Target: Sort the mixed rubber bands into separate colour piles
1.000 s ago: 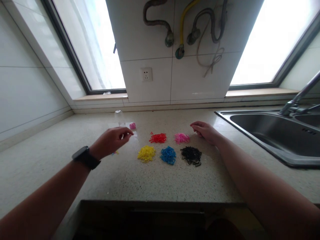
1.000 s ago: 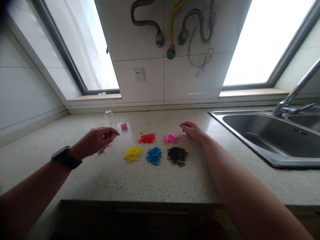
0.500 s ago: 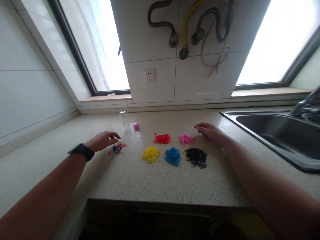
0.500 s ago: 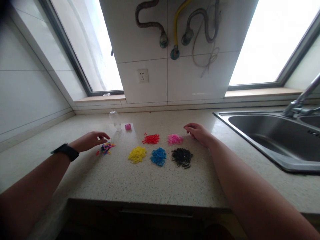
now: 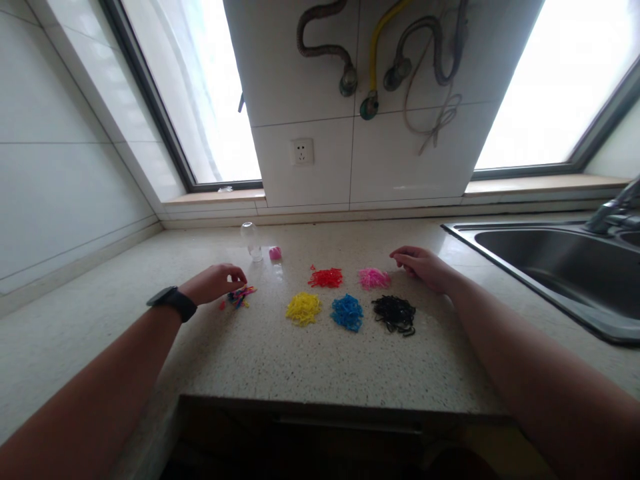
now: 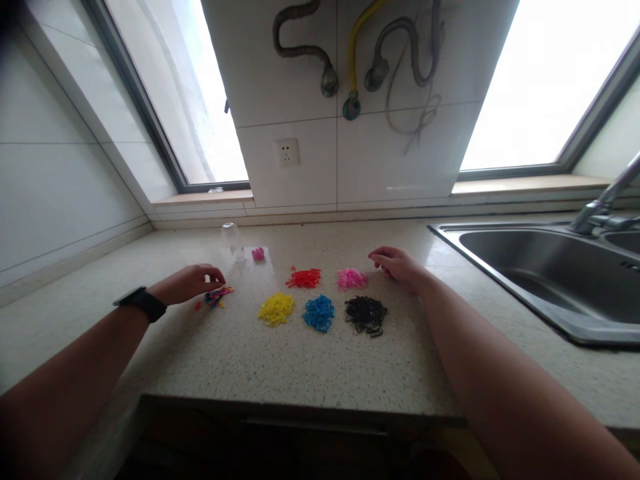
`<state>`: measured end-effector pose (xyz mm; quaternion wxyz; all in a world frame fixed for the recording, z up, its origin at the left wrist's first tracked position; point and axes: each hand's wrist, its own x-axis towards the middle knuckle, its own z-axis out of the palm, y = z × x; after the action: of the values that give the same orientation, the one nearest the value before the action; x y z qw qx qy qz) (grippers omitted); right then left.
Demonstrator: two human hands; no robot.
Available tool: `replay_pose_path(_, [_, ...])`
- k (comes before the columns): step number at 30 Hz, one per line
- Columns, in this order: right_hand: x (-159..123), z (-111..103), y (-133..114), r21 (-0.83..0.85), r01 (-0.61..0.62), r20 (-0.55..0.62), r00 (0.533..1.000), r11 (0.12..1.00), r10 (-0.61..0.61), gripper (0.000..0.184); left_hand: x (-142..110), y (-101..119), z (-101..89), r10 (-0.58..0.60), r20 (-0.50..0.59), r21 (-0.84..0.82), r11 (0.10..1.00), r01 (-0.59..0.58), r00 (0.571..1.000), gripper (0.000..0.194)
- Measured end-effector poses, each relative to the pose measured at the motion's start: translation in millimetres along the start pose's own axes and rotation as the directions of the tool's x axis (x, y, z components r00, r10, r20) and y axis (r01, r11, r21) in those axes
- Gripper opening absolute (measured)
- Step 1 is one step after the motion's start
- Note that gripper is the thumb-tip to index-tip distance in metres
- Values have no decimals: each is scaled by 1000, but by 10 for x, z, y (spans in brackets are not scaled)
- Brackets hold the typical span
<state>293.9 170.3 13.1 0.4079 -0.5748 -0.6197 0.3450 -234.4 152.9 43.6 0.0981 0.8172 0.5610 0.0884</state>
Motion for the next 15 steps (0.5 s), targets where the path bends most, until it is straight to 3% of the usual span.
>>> replay_pose_path(15, [17, 3, 30, -23, -5, 29, 1000, 1000, 5, 40, 4, -45, 0, 19, -32, 13, 1000, -18, 999, 35])
